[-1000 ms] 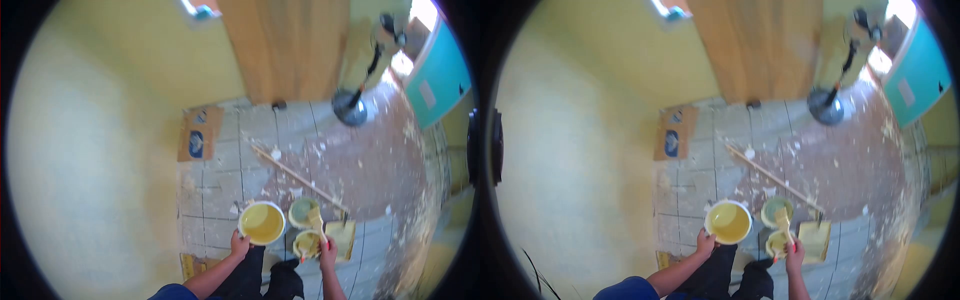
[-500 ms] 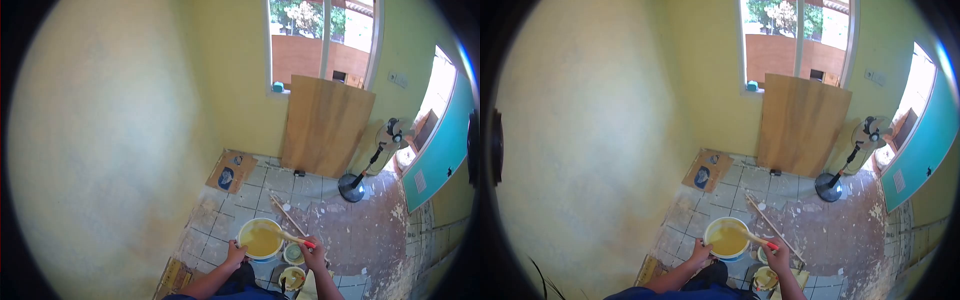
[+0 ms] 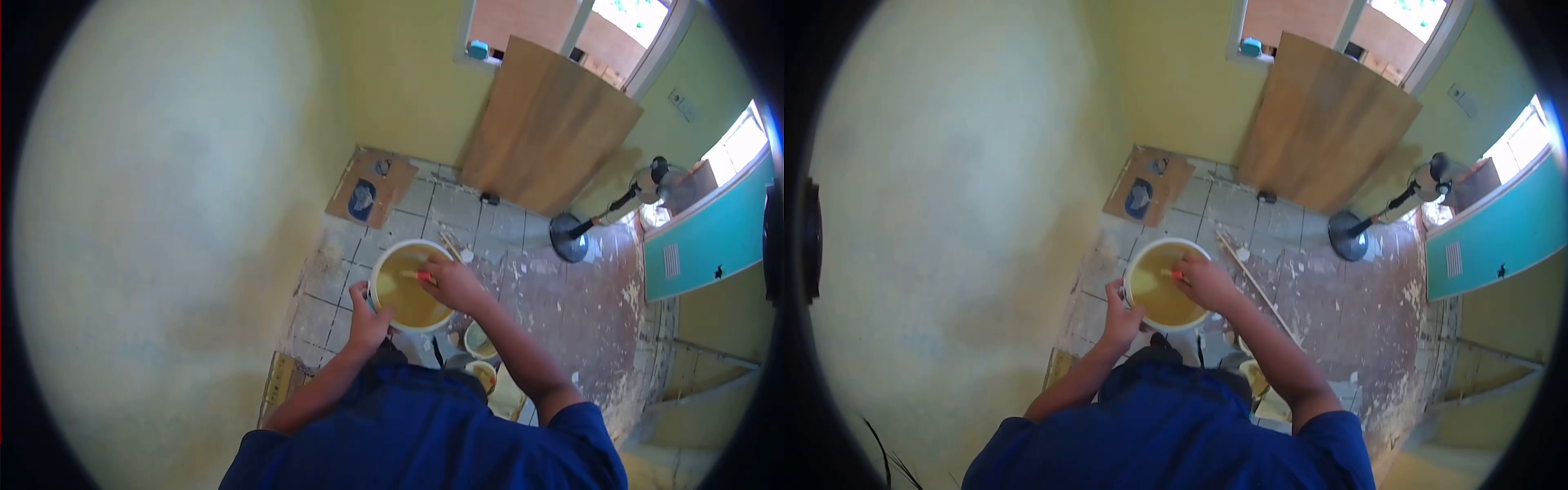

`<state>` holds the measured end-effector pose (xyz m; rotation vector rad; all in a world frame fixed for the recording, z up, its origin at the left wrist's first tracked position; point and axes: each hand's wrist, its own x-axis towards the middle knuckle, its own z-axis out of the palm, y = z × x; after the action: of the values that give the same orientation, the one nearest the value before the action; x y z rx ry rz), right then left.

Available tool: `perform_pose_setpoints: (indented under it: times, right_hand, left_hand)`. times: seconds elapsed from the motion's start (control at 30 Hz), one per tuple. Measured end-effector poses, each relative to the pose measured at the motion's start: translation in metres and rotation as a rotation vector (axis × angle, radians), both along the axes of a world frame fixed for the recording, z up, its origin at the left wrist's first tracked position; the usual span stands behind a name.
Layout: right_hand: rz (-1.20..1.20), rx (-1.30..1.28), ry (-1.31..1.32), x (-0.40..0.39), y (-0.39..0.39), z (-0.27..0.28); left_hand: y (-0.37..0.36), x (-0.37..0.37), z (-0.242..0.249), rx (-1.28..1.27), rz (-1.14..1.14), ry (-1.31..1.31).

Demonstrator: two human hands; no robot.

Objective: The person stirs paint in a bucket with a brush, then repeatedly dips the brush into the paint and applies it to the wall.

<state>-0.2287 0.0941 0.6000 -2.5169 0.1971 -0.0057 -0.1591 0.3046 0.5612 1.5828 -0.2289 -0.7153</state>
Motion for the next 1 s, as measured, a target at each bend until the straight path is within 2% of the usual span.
perform_pose_setpoints:
  times: [0.03,0.13,0.43,0.57,0.67,0.73,0.77,0.8,0.87,0.93,1.0]
  right_hand:
    - [0.017,-0.028,-0.032,0.011,0.002,0.005]
    - [-0.021,0.024,-0.085,0.038,0.003,0.018]
    - [0.027,-0.014,-0.115,0.111,-0.024,0.024]
    - [-0.006,0.01,-0.195,0.138,-0.063,0.036]
    - [-0.082,0.147,-0.276,0.158,-0.109,0.045]
    - [-0.222,0.381,-0.201,0.17,-0.149,0.046]
    - [-0.241,0.5,-0.287,0.18,-0.176,0.026]
    - [-0.234,0.502,-0.29,0.19,-0.199,0.029]
    - [-0.316,0.695,-0.212,0.202,-0.236,0.031]
    - [-0.241,0.667,-0.271,0.219,-0.255,0.042]
    - [-0.175,0.278,-0.115,0.235,-0.27,0.061]
  left_hand:
    - [-0.001,0.008,0.018,-0.016,0.018,0.032]
    - [-0.003,0.034,0.029,-0.076,0.056,0.075]
    - [-0.038,0.085,0.031,-0.082,0.148,0.124]
    - [-0.071,0.114,0.025,-0.055,0.19,0.088]
    - [-0.107,0.138,0.03,-0.042,0.23,0.177]
    - [-0.135,0.153,0.023,-0.007,0.264,0.09]
    - [-0.152,0.165,0.024,-0.011,0.274,0.081]
    - [-0.17,0.176,0.026,-0.035,0.295,0.107]
    - [-0.197,0.186,0.024,-0.054,0.339,0.152]
    - [-0.219,0.197,0.025,-0.101,0.407,0.126]
    - [-0.242,0.208,0.029,-0.094,0.421,0.114]
